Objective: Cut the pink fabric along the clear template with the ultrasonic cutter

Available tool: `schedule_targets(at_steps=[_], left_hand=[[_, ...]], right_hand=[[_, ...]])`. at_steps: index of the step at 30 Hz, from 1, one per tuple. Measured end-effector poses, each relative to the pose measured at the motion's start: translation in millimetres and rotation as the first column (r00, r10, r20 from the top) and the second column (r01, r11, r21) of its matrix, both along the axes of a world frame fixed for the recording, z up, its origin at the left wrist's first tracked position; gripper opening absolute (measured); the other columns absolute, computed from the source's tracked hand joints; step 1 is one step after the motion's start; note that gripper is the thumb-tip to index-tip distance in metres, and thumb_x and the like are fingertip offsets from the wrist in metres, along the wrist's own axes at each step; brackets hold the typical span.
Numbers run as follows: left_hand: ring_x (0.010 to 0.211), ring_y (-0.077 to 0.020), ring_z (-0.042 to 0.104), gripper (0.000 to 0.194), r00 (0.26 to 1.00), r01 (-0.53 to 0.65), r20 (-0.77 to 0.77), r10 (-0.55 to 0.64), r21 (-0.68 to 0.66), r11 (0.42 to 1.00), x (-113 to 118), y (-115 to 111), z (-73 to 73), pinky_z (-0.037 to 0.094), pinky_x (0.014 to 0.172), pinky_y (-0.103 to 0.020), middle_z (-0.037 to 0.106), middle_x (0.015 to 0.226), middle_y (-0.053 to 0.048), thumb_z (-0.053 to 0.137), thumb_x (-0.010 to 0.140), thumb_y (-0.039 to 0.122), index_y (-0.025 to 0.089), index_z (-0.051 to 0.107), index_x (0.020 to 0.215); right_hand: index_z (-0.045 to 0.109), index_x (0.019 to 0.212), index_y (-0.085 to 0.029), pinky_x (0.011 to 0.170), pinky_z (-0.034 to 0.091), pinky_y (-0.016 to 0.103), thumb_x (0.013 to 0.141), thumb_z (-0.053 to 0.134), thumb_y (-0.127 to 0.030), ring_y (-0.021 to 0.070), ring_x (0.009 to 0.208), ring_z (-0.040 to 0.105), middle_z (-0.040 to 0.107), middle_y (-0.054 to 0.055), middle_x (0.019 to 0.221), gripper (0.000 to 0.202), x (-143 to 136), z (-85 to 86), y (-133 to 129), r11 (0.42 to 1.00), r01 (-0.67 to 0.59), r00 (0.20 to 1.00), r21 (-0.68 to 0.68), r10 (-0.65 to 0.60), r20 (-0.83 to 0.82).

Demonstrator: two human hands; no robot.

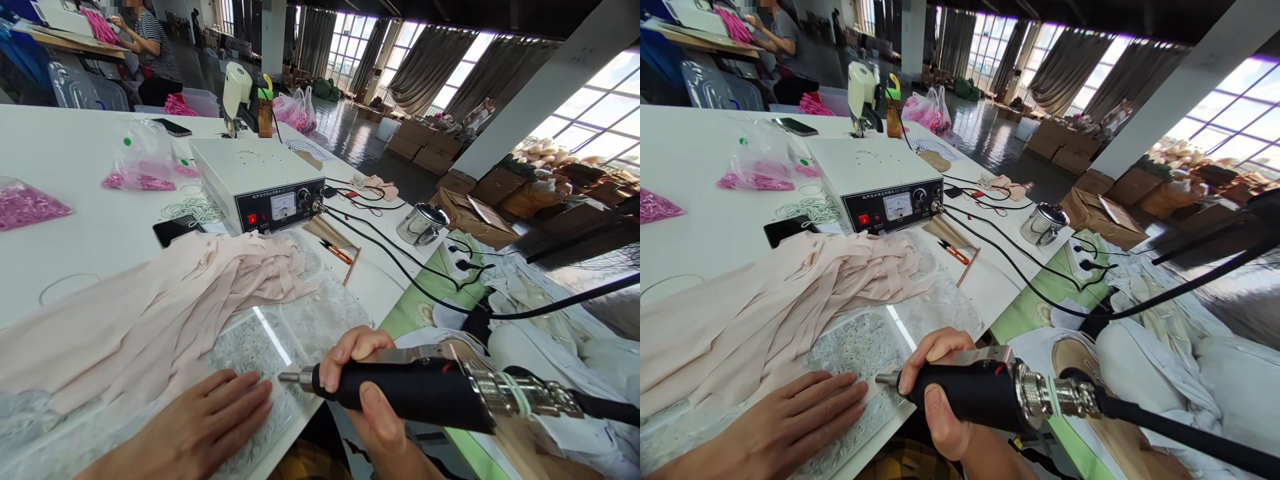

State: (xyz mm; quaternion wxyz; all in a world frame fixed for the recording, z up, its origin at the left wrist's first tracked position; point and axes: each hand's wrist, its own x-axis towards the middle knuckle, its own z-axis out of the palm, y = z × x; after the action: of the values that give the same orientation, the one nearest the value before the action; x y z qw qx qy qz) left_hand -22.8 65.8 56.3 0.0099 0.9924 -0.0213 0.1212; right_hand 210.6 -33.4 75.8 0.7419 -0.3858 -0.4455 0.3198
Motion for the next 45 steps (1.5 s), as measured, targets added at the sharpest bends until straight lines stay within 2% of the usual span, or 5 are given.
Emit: schedule_targets(at_steps=[8, 17, 29, 37, 45], left_hand=[[0.139, -0.0208, 0.049, 0.055, 0.998, 0.043, -0.044, -0.041, 0.037, 0.998, 1.2, 6.0, 4.0, 0.039, 0.113, -0.030, 0.057, 0.147, -0.004, 0.039, 0.097, 0.007, 0.016, 0.046, 0.151], [0.132, -0.0222, 0.056, 0.053, 0.998, 0.044, -0.054, -0.043, 0.022, 0.999, 1.8, 4.3, 9.6, 0.043, 0.109, -0.032, 0.052, 0.152, -0.003, 0.038, 0.097, 0.007, 0.016, 0.047, 0.149], [0.125, -0.0226, 0.061, 0.052, 0.998, 0.062, -0.004, -0.062, 0.041, 0.997, 7.3, 5.4, 13.0, 0.044, 0.105, -0.031, 0.060, 0.144, -0.004, 0.037, 0.094, 0.004, 0.013, 0.055, 0.141], [0.131, -0.0220, 0.055, 0.058, 1.000, -0.026, -0.013, 0.026, -0.013, 1.000, 2.9, -1.8, 1.8, 0.041, 0.109, -0.035, 0.062, 0.142, -0.005, 0.033, 0.092, -0.003, 0.018, 0.054, 0.142], [0.131, -0.0226, 0.056, 0.057, 0.999, 0.002, -0.039, -0.002, -0.023, 1.000, 2.1, 0.7, -1.5, 0.041, 0.109, -0.035, 0.061, 0.142, -0.008, 0.033, 0.094, -0.002, 0.017, 0.052, 0.145]], right_hand=[[0.053, 0.097, -0.029, 0.052, 0.051, 0.031, 0.091, 0.060, -0.041, 0.0123, 0.054, 0.060, 0.058, -0.001, 0.088, 0.016, 1.2, -2.0, 2.6, 1.000, -0.006, 1.000, 0.022, 0.005, 0.022], [0.056, 0.101, -0.028, 0.059, 0.051, 0.029, 0.093, 0.061, -0.041, 0.0098, 0.060, 0.061, 0.055, -0.001, 0.091, 0.016, 1.2, 12.8, -13.4, 0.997, -0.072, 0.995, -0.026, 0.070, -0.076], [0.054, 0.100, -0.028, 0.055, 0.049, 0.031, 0.092, 0.061, -0.040, 0.0128, 0.058, 0.059, 0.057, 0.000, 0.089, 0.016, 1.7, -0.2, -12.8, 0.996, -0.087, 0.996, -0.010, 0.087, 0.001], [0.059, 0.098, -0.026, 0.057, 0.053, 0.027, 0.092, 0.062, -0.040, 0.0094, 0.060, 0.062, 0.054, -0.002, 0.088, 0.015, 5.9, 11.5, -9.8, 0.999, -0.009, 0.997, 0.045, 0.013, -0.080], [0.058, 0.100, -0.027, 0.055, 0.052, 0.027, 0.092, 0.063, -0.040, 0.0090, 0.058, 0.062, 0.055, -0.002, 0.089, 0.016, 4.4, 5.3, -8.6, 0.997, -0.029, 0.996, 0.067, 0.034, -0.077]])
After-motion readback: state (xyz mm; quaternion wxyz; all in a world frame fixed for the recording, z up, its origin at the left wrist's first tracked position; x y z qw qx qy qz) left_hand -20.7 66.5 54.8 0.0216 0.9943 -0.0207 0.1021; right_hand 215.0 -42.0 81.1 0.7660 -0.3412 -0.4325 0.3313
